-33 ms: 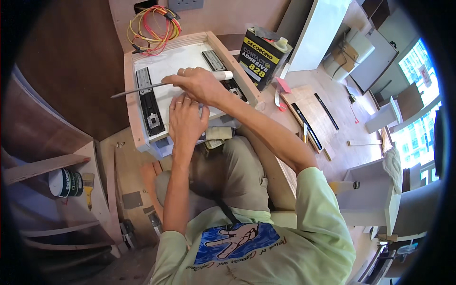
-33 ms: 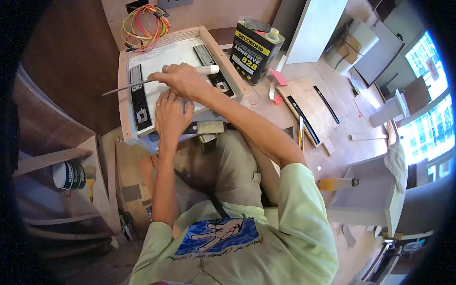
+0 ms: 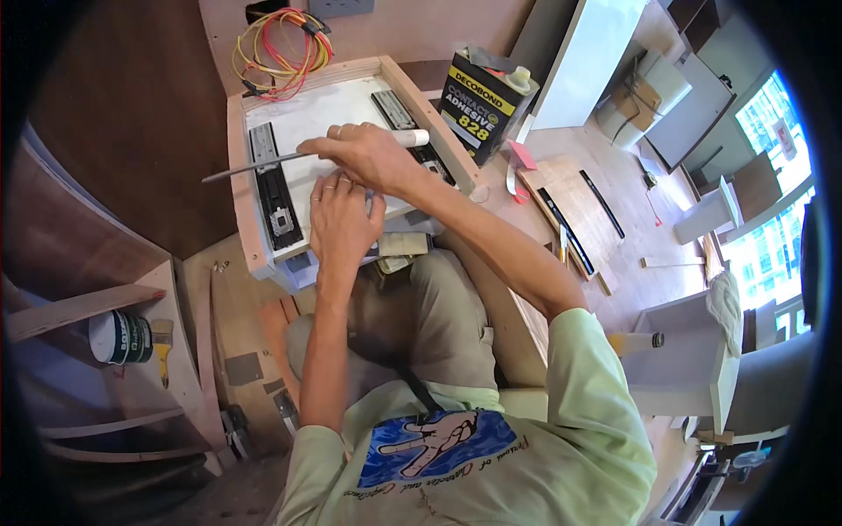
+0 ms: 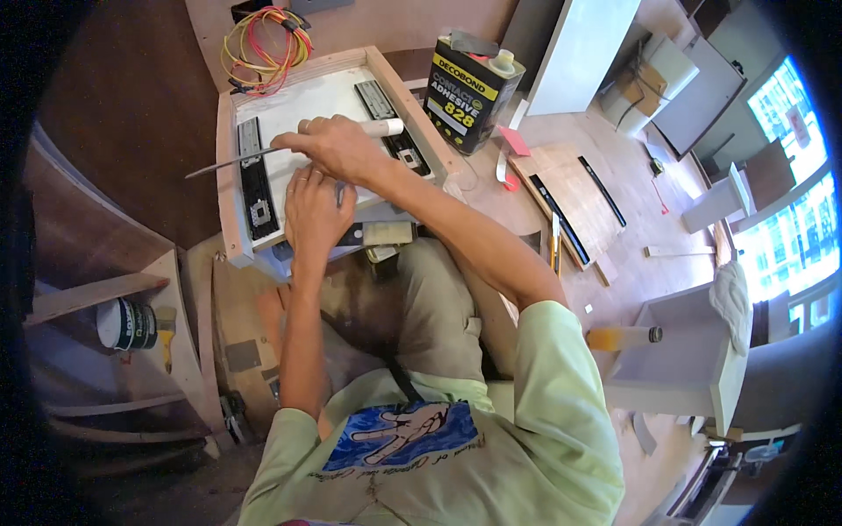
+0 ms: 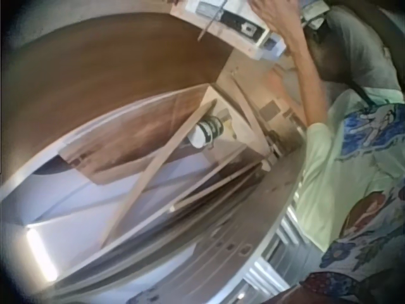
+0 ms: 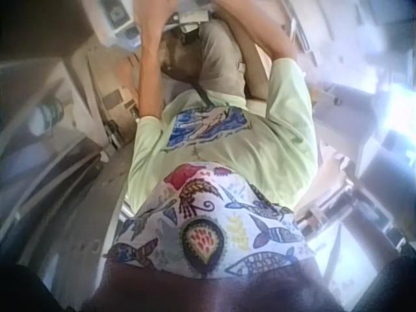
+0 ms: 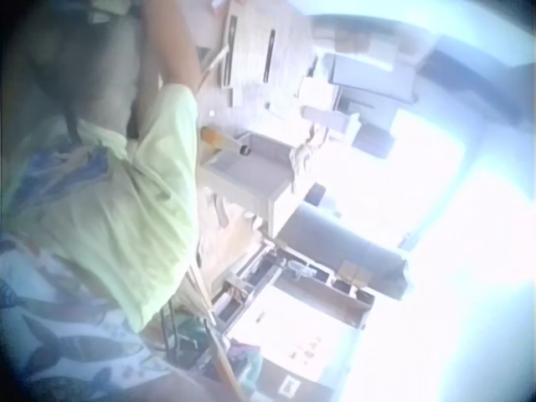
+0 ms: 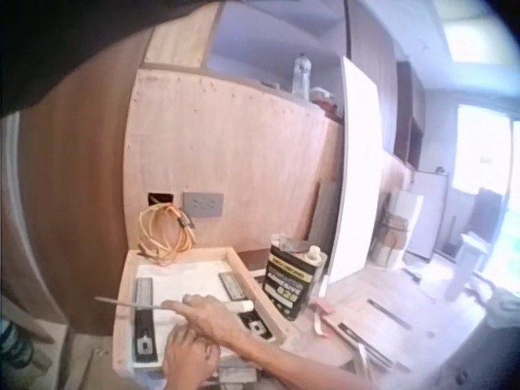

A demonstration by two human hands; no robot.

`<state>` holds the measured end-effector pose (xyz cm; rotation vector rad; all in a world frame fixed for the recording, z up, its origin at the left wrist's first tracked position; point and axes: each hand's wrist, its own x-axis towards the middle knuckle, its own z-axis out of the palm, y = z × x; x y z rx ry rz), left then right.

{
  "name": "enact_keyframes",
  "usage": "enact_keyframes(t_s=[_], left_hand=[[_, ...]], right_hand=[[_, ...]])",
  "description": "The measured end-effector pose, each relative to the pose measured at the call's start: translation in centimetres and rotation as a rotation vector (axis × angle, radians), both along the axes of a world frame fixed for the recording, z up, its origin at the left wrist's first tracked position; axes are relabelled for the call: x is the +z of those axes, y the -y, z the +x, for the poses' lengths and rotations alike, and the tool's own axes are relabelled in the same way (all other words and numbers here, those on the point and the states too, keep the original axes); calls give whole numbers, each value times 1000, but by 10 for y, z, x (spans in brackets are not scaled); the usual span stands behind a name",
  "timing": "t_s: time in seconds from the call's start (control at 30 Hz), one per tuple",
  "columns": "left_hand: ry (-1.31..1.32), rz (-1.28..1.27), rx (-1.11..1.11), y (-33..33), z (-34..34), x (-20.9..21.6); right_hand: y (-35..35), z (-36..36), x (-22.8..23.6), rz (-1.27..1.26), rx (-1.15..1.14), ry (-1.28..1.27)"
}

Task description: The person aligns drawer slides on a wooden drawer unit, using a ruler to check the position and a file to smooth the edges of the wood panel.

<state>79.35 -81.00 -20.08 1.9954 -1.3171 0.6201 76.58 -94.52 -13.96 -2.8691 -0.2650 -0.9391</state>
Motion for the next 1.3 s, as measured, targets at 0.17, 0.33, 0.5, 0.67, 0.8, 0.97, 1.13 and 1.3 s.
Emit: enact_keyframes(t_s=[0.17,0.33,0.5,0.67,0.8,0.97,1.13,1.3], left_hand=[[-78,36,-33,4,-2,5],[-17,83,5,2,-1,3],[-46,104,19,1,-3,2],[-17,93,18,-1,-1,-1],[-73,130,22,1,-3,2],[-76,245,26,2,-3,6],[-140,240,32,0,-3,5],[-104,224,22,-1,-3,7]], right_hand=[[14,-5,1,42,-20,39],[-2,-25,5,5,-15,5],[-16,-36,6,12,23,40],[-16,-58,2,17,-50,0],[-19,-64,1,-42,-44,39],[-14,-75,0,-32,-69,10],[-34,-83,4,-45,11,63],[-21,-86,2,-50,-38,44]])
